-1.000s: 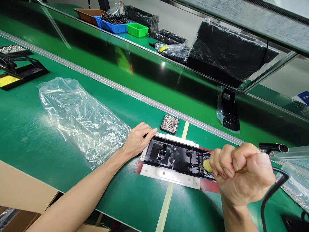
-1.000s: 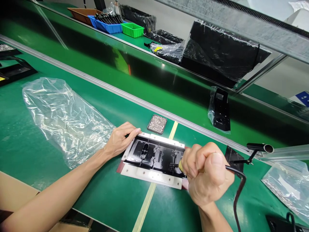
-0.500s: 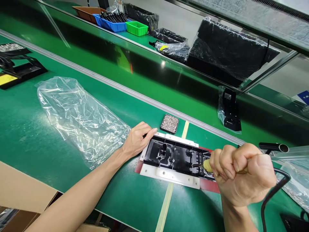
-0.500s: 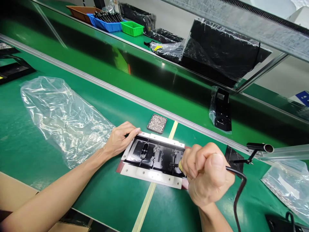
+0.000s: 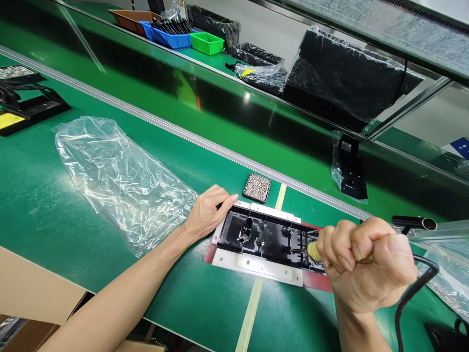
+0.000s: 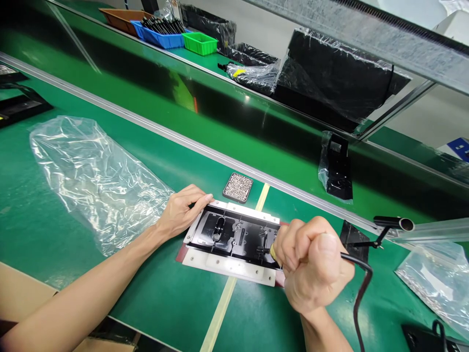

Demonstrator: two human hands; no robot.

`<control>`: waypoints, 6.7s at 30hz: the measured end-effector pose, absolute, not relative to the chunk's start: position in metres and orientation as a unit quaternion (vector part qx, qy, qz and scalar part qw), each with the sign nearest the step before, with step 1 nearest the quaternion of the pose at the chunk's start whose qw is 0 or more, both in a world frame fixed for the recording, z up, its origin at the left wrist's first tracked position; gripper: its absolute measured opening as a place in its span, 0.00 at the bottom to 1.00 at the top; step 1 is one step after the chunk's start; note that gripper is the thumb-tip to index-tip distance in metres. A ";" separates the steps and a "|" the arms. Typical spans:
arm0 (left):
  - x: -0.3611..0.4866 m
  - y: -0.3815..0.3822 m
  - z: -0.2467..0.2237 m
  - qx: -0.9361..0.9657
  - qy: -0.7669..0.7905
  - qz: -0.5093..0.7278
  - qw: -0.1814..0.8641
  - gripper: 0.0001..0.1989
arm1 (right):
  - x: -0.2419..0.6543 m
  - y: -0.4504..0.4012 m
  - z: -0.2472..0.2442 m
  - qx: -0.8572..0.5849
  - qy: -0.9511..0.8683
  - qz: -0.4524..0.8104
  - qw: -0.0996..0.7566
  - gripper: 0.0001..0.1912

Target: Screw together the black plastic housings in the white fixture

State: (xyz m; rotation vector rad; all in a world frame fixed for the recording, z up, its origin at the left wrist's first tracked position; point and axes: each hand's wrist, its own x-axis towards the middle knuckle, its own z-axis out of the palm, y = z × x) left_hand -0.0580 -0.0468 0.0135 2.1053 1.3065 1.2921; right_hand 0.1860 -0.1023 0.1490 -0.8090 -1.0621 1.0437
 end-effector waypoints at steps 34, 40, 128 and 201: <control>-0.060 -0.048 0.014 0.742 0.457 0.458 0.175 0.20 | 0.185 -0.103 0.146 -0.352 -0.469 0.456 0.670 0.22; -0.060 -0.047 0.014 0.741 0.460 0.457 0.175 0.20 | 0.185 -0.103 0.145 -0.346 -0.468 0.468 0.665 0.23; -0.061 -0.050 0.015 0.751 0.447 0.461 0.156 0.18 | 0.179 -0.105 0.144 -0.360 -0.455 0.461 0.672 0.23; -0.039 -0.073 0.040 0.835 0.202 0.478 0.185 0.06 | 0.182 -0.102 0.144 -0.351 -0.460 0.464 0.671 0.23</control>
